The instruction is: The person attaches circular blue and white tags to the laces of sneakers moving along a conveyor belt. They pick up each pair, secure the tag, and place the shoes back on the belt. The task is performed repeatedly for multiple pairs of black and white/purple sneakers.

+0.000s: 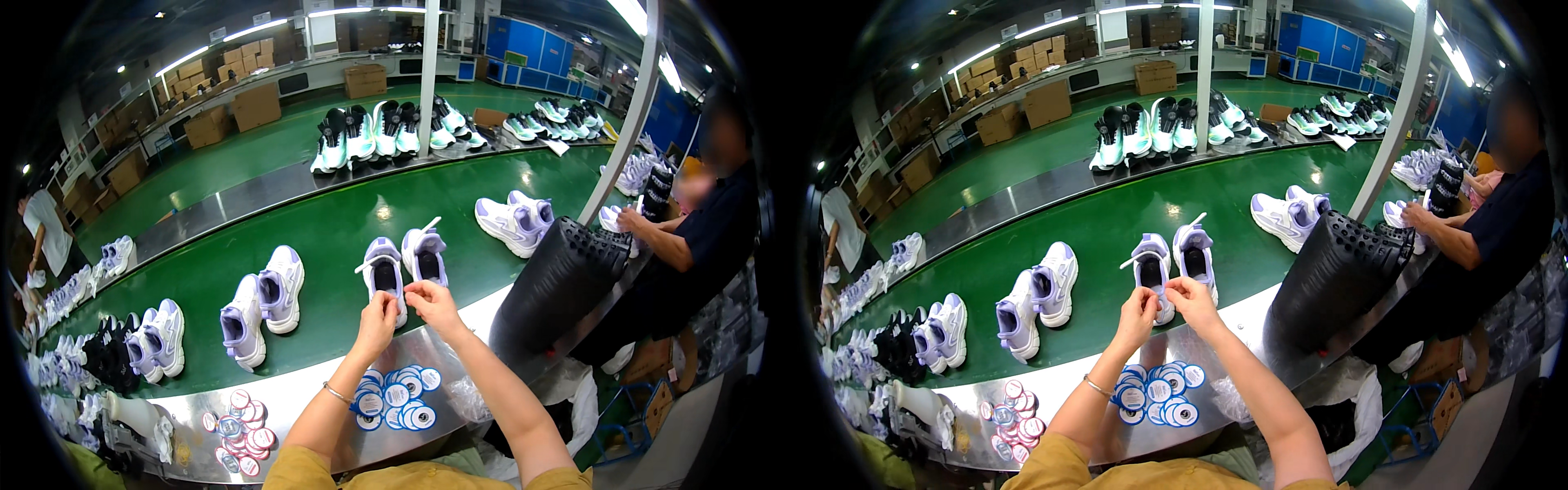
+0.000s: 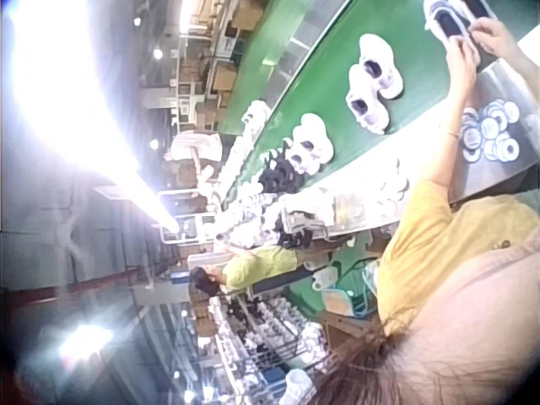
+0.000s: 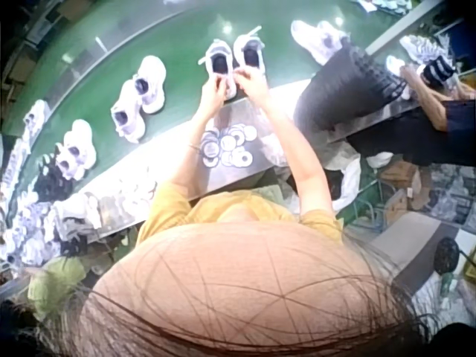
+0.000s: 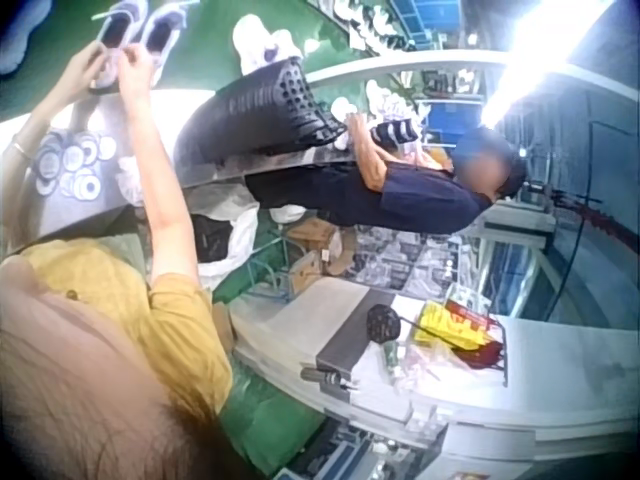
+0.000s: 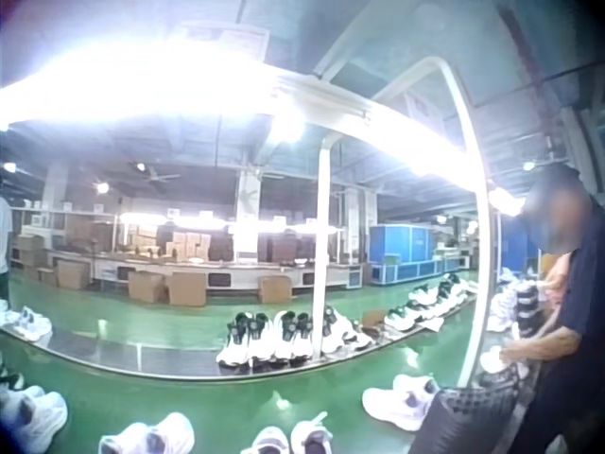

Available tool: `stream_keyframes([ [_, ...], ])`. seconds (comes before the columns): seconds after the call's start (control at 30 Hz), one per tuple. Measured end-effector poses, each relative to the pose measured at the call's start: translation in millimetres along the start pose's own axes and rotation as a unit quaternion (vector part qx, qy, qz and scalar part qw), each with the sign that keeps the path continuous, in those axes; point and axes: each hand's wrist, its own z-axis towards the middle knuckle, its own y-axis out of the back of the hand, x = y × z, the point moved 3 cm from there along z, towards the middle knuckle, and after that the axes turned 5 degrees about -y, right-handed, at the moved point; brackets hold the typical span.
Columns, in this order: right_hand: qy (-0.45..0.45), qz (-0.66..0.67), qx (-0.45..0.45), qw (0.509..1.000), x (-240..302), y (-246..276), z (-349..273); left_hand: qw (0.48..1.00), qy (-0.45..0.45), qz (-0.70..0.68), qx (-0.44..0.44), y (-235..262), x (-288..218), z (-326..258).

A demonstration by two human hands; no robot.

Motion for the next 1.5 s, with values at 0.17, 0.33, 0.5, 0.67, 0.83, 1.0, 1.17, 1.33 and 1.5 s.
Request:
stream_keyframes([
  [0.17, 0.05, -0.006, 0.005, 0.999, -16, -7, 14, 1.0, -0.004, 0.016, 0.0, 3, -3, 0],
  [0.33, 0.05, 0.003, 0.002, 0.999, -15, -13, 10, 0.996, 0.015, -0.07, -0.055, 17, -7, -2],
  [0.5, 0.005, -0.008, 0.03, 0.999, -10, -23, 7, 0.987, 0.046, -0.148, -0.033, 28, 2, -3],
  [0.67, 0.035, -0.019, 0.04, 0.998, -17, -25, 14, 0.984, 0.07, -0.162, -0.01, 30, -4, -4],
  [0.83, 0.045, -0.063, 0.056, 0.995, -20, -30, 12, 0.985, 0.062, -0.162, -0.009, 33, -3, -8],
  [1.0, 0.023, -0.065, 0.1, 0.993, -20, -28, 10, 0.982, 0.08, -0.17, 0.014, 35, -3, -11],
  [1.17, 0.026, -0.014, 0.1, 0.995, -19, -33, 12, 0.975, 0.074, -0.209, 0.017, 35, -6, -11],
  [1.33, 0.016, -0.006, 0.125, 0.992, -13, -40, 11, 0.974, 0.082, -0.209, 0.009, 43, 2, -10],
  [1.5, 0.035, -0.106, 0.021, 0.993, -14, -23, 19, 0.992, 0.08, -0.051, -0.085, 54, 34, 7],
])
